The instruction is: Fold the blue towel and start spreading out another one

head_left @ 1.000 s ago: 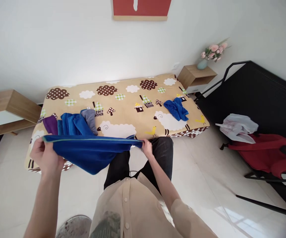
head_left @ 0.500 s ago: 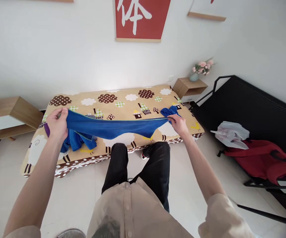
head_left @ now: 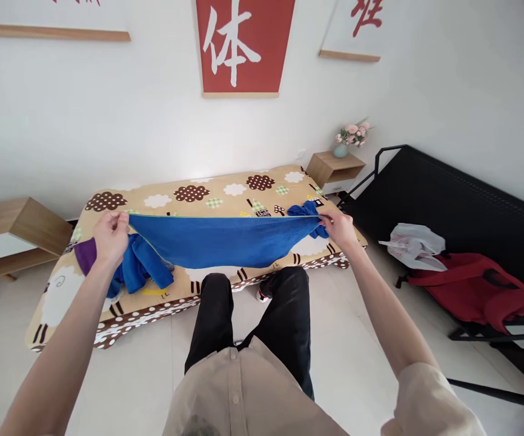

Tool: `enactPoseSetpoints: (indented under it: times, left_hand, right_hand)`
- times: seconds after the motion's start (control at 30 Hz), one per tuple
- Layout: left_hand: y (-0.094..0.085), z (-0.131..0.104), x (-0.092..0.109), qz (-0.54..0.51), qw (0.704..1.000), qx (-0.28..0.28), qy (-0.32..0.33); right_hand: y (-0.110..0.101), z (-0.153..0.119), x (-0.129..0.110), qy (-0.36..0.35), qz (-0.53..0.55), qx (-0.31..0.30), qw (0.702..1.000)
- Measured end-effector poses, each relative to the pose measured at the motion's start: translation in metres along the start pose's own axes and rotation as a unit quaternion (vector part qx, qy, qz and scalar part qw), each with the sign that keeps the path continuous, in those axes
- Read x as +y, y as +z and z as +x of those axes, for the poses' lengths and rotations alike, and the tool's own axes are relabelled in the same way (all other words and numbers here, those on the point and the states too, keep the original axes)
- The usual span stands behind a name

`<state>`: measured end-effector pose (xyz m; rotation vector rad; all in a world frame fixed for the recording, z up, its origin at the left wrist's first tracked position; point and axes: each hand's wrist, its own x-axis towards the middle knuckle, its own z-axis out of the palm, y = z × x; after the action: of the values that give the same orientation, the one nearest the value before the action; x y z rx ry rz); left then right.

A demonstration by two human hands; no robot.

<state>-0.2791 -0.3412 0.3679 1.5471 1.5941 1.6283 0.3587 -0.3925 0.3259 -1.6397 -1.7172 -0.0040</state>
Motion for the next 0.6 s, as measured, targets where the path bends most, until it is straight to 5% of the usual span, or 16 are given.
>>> enactPoseSetpoints:
  times: [0.17, 0.4, 0.6]
  left_hand:
    - [0.005, 0.0, 0.01, -0.098, 0.983, 0.0, -0.152]
    - [0.004, 0.002, 0.009, -0.12, 0.98, 0.024, -0.157]
    - [-0.006, 0.002, -0.003, -0.125, 0.976, -0.034, -0.174]
  right_hand:
    - [-0.01, 0.01, 0.001, 0.0, -0.018, -0.015, 1.0]
    - [-0.016, 0.013, -0.003, 0.022, -0.015, -0.021, 0.999]
    - [-0.021, 0.015, 0.011, -0.004, -0.046, -0.053, 0.998]
